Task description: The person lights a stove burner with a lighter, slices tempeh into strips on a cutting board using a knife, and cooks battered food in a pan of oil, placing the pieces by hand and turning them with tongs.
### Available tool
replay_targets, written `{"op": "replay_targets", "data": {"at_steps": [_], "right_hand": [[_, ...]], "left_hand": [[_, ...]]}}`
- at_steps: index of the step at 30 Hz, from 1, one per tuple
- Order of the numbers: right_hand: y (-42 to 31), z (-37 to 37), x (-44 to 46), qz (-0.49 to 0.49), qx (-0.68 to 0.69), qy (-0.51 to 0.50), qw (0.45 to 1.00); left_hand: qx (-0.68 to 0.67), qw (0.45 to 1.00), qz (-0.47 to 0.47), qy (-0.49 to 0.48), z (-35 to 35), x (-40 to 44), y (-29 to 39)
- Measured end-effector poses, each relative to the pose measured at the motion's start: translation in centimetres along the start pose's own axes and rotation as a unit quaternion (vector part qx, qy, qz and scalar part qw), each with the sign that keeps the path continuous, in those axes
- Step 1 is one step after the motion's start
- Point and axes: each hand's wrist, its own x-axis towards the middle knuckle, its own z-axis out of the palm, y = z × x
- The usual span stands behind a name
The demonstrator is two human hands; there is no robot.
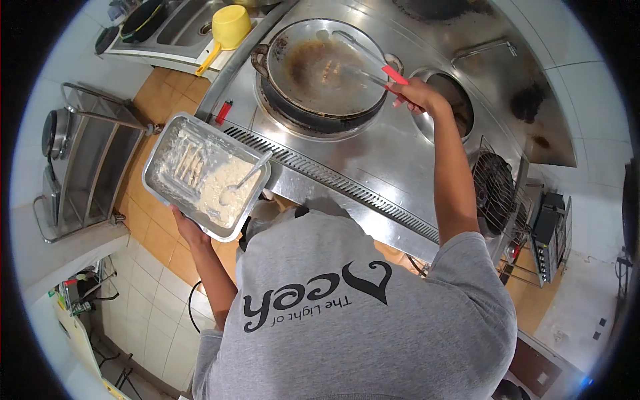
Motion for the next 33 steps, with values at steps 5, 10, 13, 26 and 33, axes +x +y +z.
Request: {"op": "replay_targets", "data": {"at_steps": [5,10,13,26,33], "right_hand": [[-1.2,0.5,0.6,-0.004,-0.025,0.003,1.0],[1.0,2.2,1.4,-0.045,0.044,0.043,0.997],[1.4,3.2,-2.6,-0.09,0.103,0.086,0.987],[13.0,13.9,-18.3,-0.124,0.028,0.36,0.924],[13.0,17.9,-27.8,-0.048,-0.073,0.463,0.882]], "left_hand": [[-0.008,0.999,-0.009,-0.042,-0.9,0.3,-0.4],[0.021,0.997,0.001,-0.08,-2.9,1.0,-1.1],[0.023,0.997,-0.004,-0.078,-2.3,0.5,-1.1],[0.083,0.988,-0.131,-0.015,-0.5,-1.2,1.0],[0.122,0.969,-0.173,-0.125,-1.2,-0.2,3.3]]}}
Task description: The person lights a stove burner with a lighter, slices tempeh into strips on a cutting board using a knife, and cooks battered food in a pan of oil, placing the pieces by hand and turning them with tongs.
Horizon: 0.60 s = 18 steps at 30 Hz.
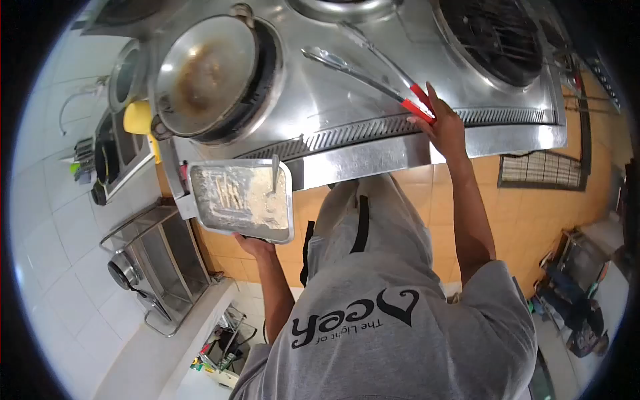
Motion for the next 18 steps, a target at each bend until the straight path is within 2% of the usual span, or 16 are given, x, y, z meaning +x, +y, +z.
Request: {"op": "replay_targets", "data": {"at_steps": [5,6,9,10,13,14,18], "right_hand": [[1.6,0.8,-1.7,-0.004,-0.032,0.013,0.999],[2.0,1.1,-1.5,-0.009,-0.026,0.01,1.0],[3.7,2.6,0.4,0.005,-0.022,-0.047,0.999],[4.3,3.3,1.2,0.005,-0.002,-0.058,0.998],[6.3,5.0,3.2,-0.072,0.026,-0.022,0.997],[6.6,4.9,3.6,-0.039,0.042,-0.065,0.996],[8.7,5.6,5.3,-0.035,0.083,-0.089,0.992]], "left_hand": [[0.048,0.998,0.01,0.026,1.3,-0.8,0.2],[0.074,0.996,0.015,0.054,2.2,-1.5,-0.1],[0.092,0.987,0.049,0.124,2.5,-1.0,-1.3],[0.102,0.984,0.054,0.136,4.7,-1.8,-1.8],[0.129,0.976,0.049,0.169,6.1,-2.2,-2.1],[0.14,0.97,0.061,0.188,7.1,-2.6,-2.5],[0.131,0.965,0.074,0.213,7.3,-2.3,-3.6]]}}
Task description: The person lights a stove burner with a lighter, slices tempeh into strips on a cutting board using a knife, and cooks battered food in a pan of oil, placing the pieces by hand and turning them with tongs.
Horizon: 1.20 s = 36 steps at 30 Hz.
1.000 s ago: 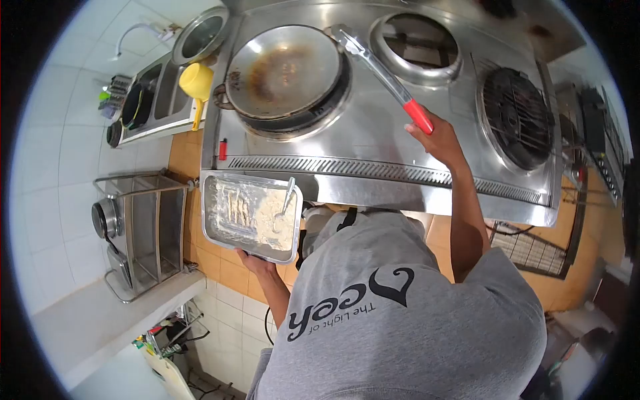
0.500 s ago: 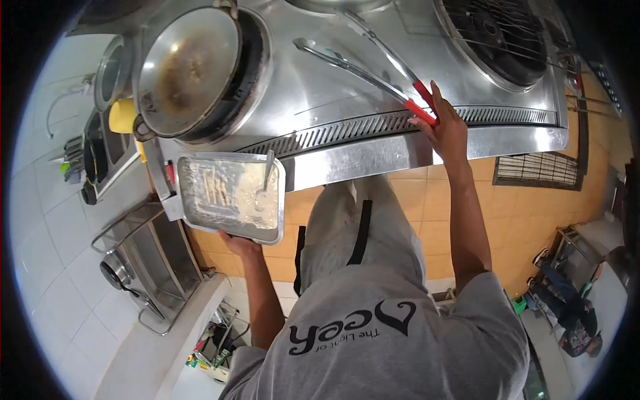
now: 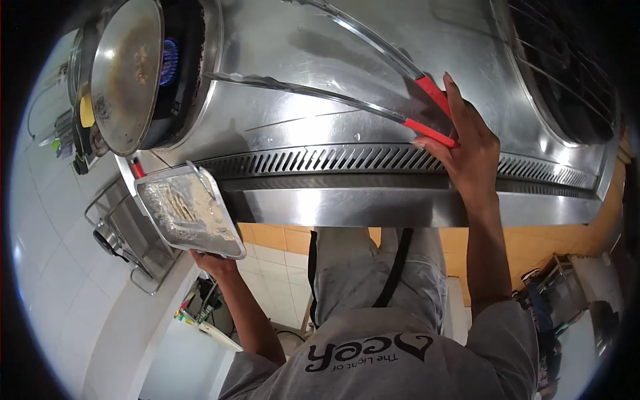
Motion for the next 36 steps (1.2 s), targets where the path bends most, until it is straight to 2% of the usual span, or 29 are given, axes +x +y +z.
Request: {"op": "replay_targets", "data": {"at_steps": [3,9,12,17,18,19,22,23,24,26,30,36], "right_hand": [[1.1,0.2,0.9,0.013,0.034,-0.009,0.999],[2.1,0.3,1.1,-0.037,0.025,-0.019,0.999],[1.8,-0.1,1.0,0.004,0.062,-0.064,0.996],[1.4,0.0,0.9,0.011,0.076,-0.07,0.995],[1.4,0.0,0.9,0.012,0.077,-0.069,0.995],[1.4,0.0,1.0,0.012,0.078,-0.067,0.995],[1.7,0.3,1.1,-0.005,0.065,-0.048,0.997],[1.6,0.1,1.0,-0.008,0.065,-0.046,0.997],[1.8,0.1,0.9,-0.01,0.063,-0.044,0.997],[2.1,0.1,0.8,-0.013,0.054,-0.039,0.998],[2.2,-0.1,0.5,0.003,0.045,-0.057,0.997],[2.6,0.4,0.7,-0.03,0.064,-0.045,0.997]], "left_hand": [[-0.019,1.0,-0.003,-0.008,-0.9,0.6,-0.4],[0.015,0.999,0.019,0.025,-0.4,0.4,-0.3],[0.004,0.999,0.046,0.001,-1.4,0.7,-0.4],[-0.089,0.995,0.018,0.03,-3.4,1.4,-2.2],[-0.121,0.992,0.024,0.03,-4.8,2.5,-3.7],[-0.026,0.995,0.092,0.009,-11.4,7.0,-7.3],[-0.123,0.989,-0.067,-0.046,-7.3,5.2,-15.2],[-0.067,0.984,-0.109,-0.121,-6.6,4.2,-17.7],[-0.024,0.978,-0.142,-0.149,-5.2,3.3,-19.8],[0.026,0.966,-0.211,-0.15,-2.2,1.5,-23.3],[0.043,0.961,-0.247,-0.115,2.0,1.0,-25.3],[0.063,0.96,-0.252,-0.105,4.0,1.3,-25.8]]}}
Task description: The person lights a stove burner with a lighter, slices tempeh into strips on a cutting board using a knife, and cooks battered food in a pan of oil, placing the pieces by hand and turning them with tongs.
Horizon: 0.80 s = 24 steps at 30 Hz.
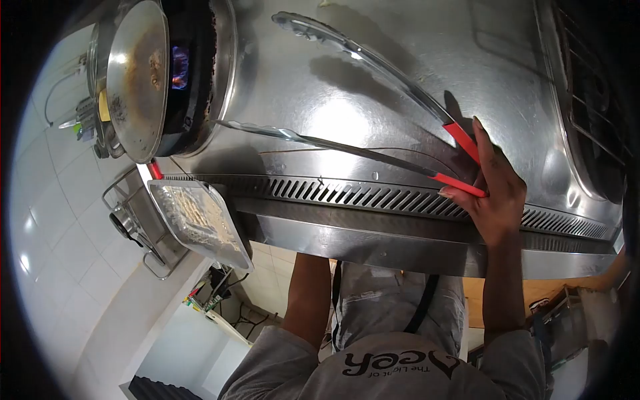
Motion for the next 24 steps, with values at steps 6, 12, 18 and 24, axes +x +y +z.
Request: {"op": "replay_targets", "data": {"at_steps": [6,12,18,24], "right_hand": [[0.3,-0.1,-0.1,0.004,0.05,-0.021,0.999],[0.1,-0.1,0.4,0.001,0.04,-0.016,0.999],[0.3,0.0,0.7,-0.013,0.031,-0.002,0.999],[0.2,0.1,0.7,0.01,0.057,-0.013,0.998]], "left_hand": [[0.011,1.0,-0.003,0.009,0.8,0.3,0.2],[0.014,1.0,-0.008,0.017,1.3,0.6,0.1],[0.017,1.0,-0.012,0.021,1.6,0.7,0.3],[0.02,0.999,-0.016,0.022,1.9,0.9,0.4]]}}
